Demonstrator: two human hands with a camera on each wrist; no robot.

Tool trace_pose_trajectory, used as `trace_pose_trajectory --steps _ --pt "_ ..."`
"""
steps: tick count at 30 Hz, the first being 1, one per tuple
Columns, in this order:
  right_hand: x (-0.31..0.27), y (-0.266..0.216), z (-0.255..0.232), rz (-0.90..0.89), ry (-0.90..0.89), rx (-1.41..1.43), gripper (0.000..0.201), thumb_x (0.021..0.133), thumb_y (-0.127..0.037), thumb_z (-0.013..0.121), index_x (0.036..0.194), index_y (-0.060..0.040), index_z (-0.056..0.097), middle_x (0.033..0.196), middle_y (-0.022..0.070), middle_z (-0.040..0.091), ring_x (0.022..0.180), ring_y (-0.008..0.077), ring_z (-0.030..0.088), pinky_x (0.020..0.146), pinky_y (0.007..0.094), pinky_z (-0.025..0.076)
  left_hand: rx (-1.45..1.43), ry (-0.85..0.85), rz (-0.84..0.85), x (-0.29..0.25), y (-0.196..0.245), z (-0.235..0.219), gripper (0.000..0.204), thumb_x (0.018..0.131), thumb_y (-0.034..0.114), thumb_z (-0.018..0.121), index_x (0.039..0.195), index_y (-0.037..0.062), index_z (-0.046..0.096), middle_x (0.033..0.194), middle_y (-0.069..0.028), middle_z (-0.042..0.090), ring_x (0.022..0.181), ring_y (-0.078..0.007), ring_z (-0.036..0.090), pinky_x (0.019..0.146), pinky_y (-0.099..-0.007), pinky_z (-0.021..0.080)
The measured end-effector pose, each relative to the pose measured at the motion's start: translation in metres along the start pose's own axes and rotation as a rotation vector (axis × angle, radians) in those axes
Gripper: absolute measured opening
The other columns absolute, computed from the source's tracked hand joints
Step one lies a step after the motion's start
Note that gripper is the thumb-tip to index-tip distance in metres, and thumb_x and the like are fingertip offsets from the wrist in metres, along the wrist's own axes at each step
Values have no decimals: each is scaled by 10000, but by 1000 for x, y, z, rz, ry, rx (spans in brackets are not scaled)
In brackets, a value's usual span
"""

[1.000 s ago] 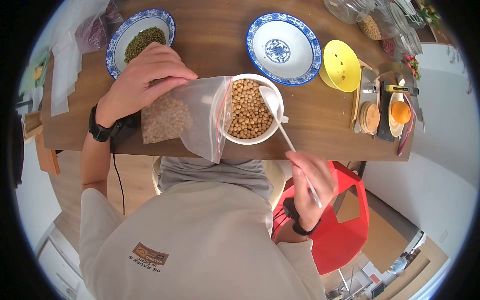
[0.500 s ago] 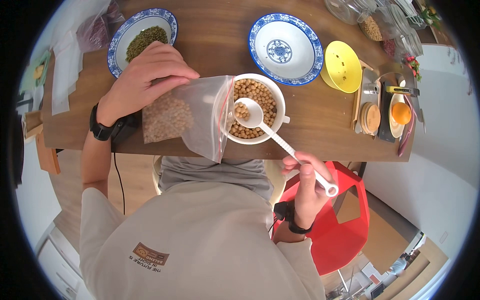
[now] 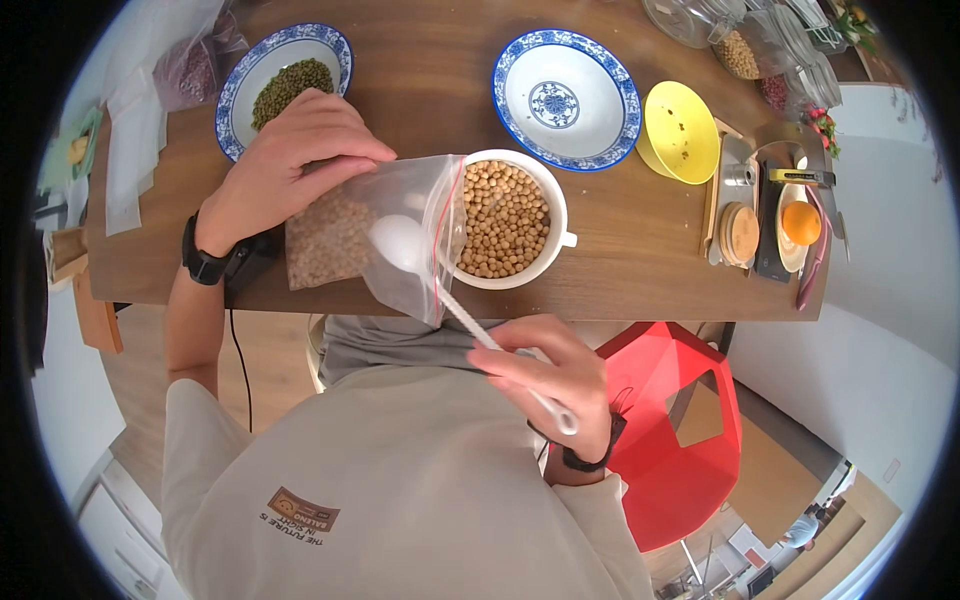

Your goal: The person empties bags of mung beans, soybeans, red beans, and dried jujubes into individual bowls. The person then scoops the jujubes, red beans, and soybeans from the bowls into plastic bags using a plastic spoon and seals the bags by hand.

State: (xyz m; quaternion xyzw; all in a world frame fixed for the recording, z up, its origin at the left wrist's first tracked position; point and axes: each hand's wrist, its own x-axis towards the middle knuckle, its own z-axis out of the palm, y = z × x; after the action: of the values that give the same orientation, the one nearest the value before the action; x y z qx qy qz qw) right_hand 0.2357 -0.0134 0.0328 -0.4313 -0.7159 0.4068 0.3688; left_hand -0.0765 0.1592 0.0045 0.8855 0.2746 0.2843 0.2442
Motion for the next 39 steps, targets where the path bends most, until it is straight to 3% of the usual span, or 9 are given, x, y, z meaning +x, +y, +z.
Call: trace_pose_trajectory --steps 5,10,12,17,22,26,31,34,39 --pt "-23 11 -24 39 316 38 192 959 -113 705 1053 45 762 987 157 739 856 209 684 740 339 534 -6 8 9 -1 0 0 129 914 77 734 1039 74 769 936 -25 715 927 -232 615 884 -374 466" --pt "-15 14 -27 157 391 -246 160 948 -49 698 1058 53 754 987 151 740 842 219 687 712 319 530 -17 21 16 -1 0 1 125 914 79 741 1035 72 768 934 -24 713 931 -228 616 893 -375 461" --pt "-13 20 -25 128 309 -323 148 951 -45 697 1051 50 752 986 143 743 819 225 691 701 312 528 -15 21 15 -1 0 1 124 914 79 741 1035 72 769 933 -24 713 929 -228 617 893 -375 461" --pt "-17 18 -18 144 271 -112 183 997 -107 680 1069 53 733 972 154 753 828 239 706 726 336 557 -9 24 20 -1 0 1 123 914 79 741 1033 73 772 929 -26 713 923 -228 619 889 -375 462" --pt "-25 20 -15 292 558 190 330 1049 -231 640 1116 86 699 918 199 747 786 244 713 736 368 594 -13 32 24 -2 -1 1 115 916 81 738 1025 72 774 928 -29 718 926 -230 624 886 -376 462" --pt "-25 14 -17 200 618 266 398 1049 -314 641 1116 76 676 853 183 726 712 256 688 649 371 582 -16 30 16 -2 -1 1 117 917 83 736 1027 73 774 929 -28 721 930 -229 624 887 -376 461" --pt "-22 -1 -5 127 450 190 387 1048 -322 629 1044 59 702 873 175 723 702 244 684 628 353 561 0 21 12 -1 0 1 116 917 85 738 1027 72 775 927 -28 718 934 -228 622 897 -376 462" --pt "-6 -8 2 56 142 149 220 978 -161 713 1065 34 768 980 178 732 809 238 704 693 336 554 -13 21 8 -1 -1 1 119 914 84 740 1027 71 775 925 -29 715 932 -230 623 899 -377 464" --pt "-8 -9 -5 51 109 91 196 960 -132 733 1083 14 778 1029 179 731 838 242 701 707 343 552 -15 30 9 -2 -1 1 122 911 84 745 1028 72 776 924 -29 715 929 -231 626 894 -376 466"
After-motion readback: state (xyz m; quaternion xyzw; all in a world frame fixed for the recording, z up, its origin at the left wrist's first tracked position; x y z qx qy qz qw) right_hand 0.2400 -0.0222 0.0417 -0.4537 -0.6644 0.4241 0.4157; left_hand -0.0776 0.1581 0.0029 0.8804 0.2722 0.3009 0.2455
